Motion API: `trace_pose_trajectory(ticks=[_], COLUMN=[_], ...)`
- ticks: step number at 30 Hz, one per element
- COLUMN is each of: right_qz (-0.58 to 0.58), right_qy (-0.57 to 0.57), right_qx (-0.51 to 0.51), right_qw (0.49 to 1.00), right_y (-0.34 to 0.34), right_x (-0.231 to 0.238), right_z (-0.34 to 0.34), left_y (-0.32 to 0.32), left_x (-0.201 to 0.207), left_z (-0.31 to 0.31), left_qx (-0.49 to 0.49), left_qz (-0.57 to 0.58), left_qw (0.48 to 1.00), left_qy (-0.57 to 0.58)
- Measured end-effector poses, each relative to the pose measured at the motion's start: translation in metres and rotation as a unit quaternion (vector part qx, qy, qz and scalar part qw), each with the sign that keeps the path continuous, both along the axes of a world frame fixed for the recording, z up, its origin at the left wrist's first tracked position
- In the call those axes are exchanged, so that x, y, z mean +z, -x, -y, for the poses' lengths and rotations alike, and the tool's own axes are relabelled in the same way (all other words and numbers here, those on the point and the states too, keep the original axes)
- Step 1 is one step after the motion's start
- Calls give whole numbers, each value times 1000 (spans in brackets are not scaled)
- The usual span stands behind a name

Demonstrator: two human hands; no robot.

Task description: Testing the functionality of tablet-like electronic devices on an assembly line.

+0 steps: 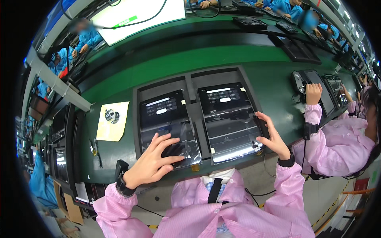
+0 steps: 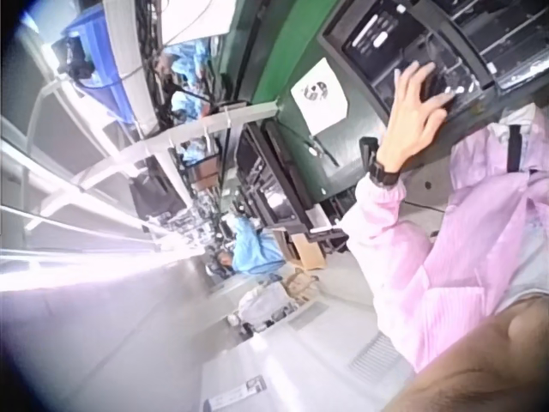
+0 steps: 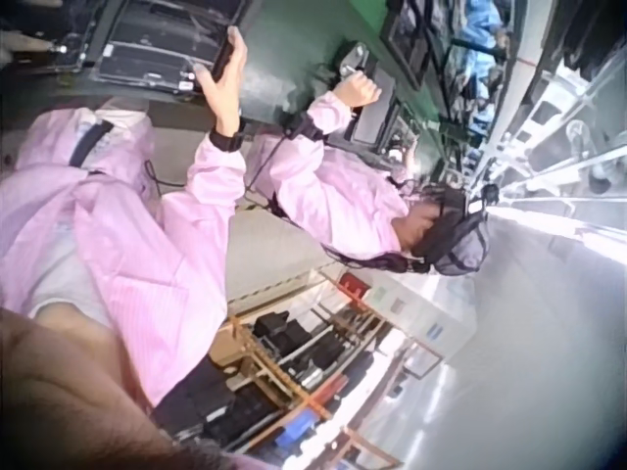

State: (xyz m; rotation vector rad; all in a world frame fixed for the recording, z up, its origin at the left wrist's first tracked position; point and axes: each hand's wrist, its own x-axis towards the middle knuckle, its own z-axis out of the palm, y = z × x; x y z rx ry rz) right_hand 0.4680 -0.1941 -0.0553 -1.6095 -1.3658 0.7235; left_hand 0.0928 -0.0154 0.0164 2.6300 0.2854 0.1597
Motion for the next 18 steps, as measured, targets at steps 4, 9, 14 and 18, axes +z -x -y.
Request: trace_pose_trajectory(ticks=[4,9,14,18], right_qz=[26,27,41,95], right_qy=[-2,-10,-25,-20], right_qx=[15,27,35,37], right_qw=[1000,999,998,995], right_y=[-2,-3,-5,-2], right_x=[2,-2,-2,0], right_z=[2,4,6,5], left_y=[-13,-20,-17,-5], left_x=[-6,-8,-6,0], left_z=[2,5,7,0], left_qx=[-4,-20,25,85], left_qz=[-14,-23,-3,30], left_qw=[1000,999,1000,995], left_qy=[-5,-35,-6,-42])
